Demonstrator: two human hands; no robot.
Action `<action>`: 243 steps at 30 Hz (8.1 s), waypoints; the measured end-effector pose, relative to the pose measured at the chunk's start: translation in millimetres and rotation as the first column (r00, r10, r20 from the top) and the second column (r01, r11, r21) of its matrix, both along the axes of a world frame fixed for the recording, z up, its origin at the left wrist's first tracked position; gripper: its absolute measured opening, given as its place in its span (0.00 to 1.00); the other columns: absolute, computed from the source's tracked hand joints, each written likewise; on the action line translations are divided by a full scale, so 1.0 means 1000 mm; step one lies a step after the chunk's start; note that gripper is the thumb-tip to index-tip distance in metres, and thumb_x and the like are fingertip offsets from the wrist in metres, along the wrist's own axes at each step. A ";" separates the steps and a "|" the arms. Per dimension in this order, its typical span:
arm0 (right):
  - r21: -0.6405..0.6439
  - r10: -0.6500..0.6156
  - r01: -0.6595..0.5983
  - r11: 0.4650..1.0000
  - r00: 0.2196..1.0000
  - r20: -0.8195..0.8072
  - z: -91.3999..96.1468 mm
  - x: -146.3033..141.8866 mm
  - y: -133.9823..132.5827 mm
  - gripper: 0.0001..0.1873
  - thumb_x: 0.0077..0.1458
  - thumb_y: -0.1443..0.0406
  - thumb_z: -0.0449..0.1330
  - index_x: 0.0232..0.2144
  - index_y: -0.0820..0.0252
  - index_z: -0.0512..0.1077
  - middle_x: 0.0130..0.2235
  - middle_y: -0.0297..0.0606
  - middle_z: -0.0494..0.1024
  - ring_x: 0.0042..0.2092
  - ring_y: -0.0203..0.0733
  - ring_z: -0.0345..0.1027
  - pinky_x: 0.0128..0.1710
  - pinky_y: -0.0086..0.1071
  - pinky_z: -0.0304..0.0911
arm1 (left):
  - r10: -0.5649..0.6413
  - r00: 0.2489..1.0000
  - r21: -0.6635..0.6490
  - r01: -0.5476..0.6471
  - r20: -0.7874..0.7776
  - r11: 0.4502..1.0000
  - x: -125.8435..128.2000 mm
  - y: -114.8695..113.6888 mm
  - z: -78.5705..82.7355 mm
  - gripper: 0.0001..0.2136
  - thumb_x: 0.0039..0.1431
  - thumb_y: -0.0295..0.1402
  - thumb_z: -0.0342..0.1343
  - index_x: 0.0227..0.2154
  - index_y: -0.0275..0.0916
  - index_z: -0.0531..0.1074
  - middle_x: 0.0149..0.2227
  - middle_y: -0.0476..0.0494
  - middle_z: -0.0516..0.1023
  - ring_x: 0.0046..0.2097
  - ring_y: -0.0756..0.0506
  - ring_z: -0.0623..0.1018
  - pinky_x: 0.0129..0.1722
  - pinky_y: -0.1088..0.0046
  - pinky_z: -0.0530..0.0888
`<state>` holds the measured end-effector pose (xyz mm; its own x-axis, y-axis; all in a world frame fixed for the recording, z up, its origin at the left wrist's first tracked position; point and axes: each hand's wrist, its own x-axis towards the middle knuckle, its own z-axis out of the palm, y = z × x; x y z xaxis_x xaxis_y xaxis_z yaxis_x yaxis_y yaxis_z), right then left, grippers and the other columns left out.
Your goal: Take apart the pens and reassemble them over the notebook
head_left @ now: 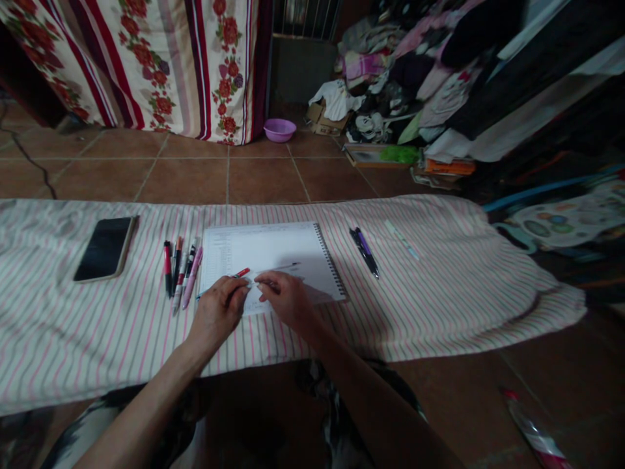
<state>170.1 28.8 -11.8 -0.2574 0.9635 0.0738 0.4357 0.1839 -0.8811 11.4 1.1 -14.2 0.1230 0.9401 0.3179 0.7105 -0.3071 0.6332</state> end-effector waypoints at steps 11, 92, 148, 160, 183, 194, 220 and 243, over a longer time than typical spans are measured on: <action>0.031 0.002 -0.004 1.000 0.999 0.043 -0.001 0.003 0.001 0.09 0.50 0.71 0.54 0.33 0.59 0.73 0.28 0.33 0.77 0.25 0.32 0.69 0.31 0.27 0.63 | 0.003 1.000 -0.013 -0.003 0.001 1.000 0.000 0.000 0.002 0.08 0.58 0.32 0.48 0.35 0.38 0.71 0.33 0.44 0.76 0.36 0.47 0.76 0.37 0.68 0.73; 0.408 -0.235 0.078 0.909 0.906 0.351 -0.001 0.038 -0.017 0.18 0.58 0.56 0.51 0.21 0.59 0.67 0.22 0.33 0.70 0.27 0.34 0.65 0.29 0.26 0.56 | -0.188 0.921 0.224 0.274 -0.340 0.935 0.019 -0.049 0.014 0.11 0.61 0.32 0.46 0.24 0.37 0.68 0.26 0.45 0.70 0.31 0.47 0.70 0.29 0.73 0.68; 0.289 0.001 -0.133 0.948 0.909 0.416 -0.005 0.013 -0.003 0.06 0.55 0.66 0.56 0.34 0.58 0.74 0.34 0.36 0.74 0.37 0.37 0.67 0.38 0.29 0.61 | 0.128 0.881 0.062 -0.113 -0.455 0.992 0.008 -0.011 0.002 0.11 0.61 0.34 0.44 0.37 0.40 0.71 0.34 0.44 0.74 0.32 0.46 0.75 0.24 0.74 0.66; 0.284 0.012 -0.148 0.947 0.903 0.429 -0.002 0.011 -0.002 0.06 0.55 0.66 0.57 0.33 0.58 0.74 0.34 0.36 0.74 0.37 0.37 0.67 0.37 0.29 0.60 | 0.129 0.907 0.073 -0.109 -0.400 0.991 0.008 -0.011 -0.001 0.12 0.62 0.36 0.44 0.37 0.41 0.72 0.37 0.44 0.75 0.34 0.47 0.76 0.26 0.75 0.68; 0.290 0.012 -0.163 0.943 0.887 0.461 -0.003 0.010 -0.002 0.06 0.56 0.66 0.57 0.33 0.58 0.74 0.33 0.36 0.74 0.36 0.37 0.67 0.37 0.30 0.60 | 0.137 0.903 0.087 -0.111 -0.408 0.990 0.008 -0.011 -0.003 0.12 0.61 0.37 0.44 0.38 0.41 0.72 0.38 0.44 0.75 0.34 0.47 0.76 0.26 0.75 0.68; 0.274 0.022 -0.163 0.948 0.890 0.455 0.000 0.011 -0.002 0.07 0.56 0.65 0.56 0.33 0.59 0.75 0.33 0.36 0.74 0.36 0.37 0.67 0.37 0.29 0.60 | 0.126 0.907 0.070 -0.107 -0.403 0.992 0.007 -0.010 -0.004 0.12 0.61 0.37 0.44 0.39 0.41 0.72 0.38 0.45 0.75 0.34 0.47 0.76 0.26 0.75 0.68; 0.294 0.039 -0.170 0.941 0.915 0.402 -0.003 0.011 0.000 0.06 0.56 0.67 0.57 0.32 0.60 0.75 0.32 0.36 0.74 0.36 0.36 0.66 0.37 0.29 0.59 | 0.132 0.925 0.066 -0.116 -0.357 0.991 0.007 -0.009 -0.006 0.10 0.61 0.36 0.46 0.37 0.42 0.72 0.37 0.48 0.74 0.35 0.48 0.76 0.28 0.74 0.68; 0.271 0.072 -0.199 0.942 0.907 0.416 -0.005 0.008 -0.001 0.07 0.56 0.66 0.56 0.35 0.59 0.74 0.34 0.37 0.74 0.38 0.37 0.66 0.39 0.30 0.60 | 0.109 0.923 0.102 -0.077 -0.369 0.992 0.007 -0.009 -0.009 0.12 0.61 0.37 0.45 0.37 0.41 0.73 0.37 0.45 0.75 0.34 0.48 0.76 0.29 0.75 0.69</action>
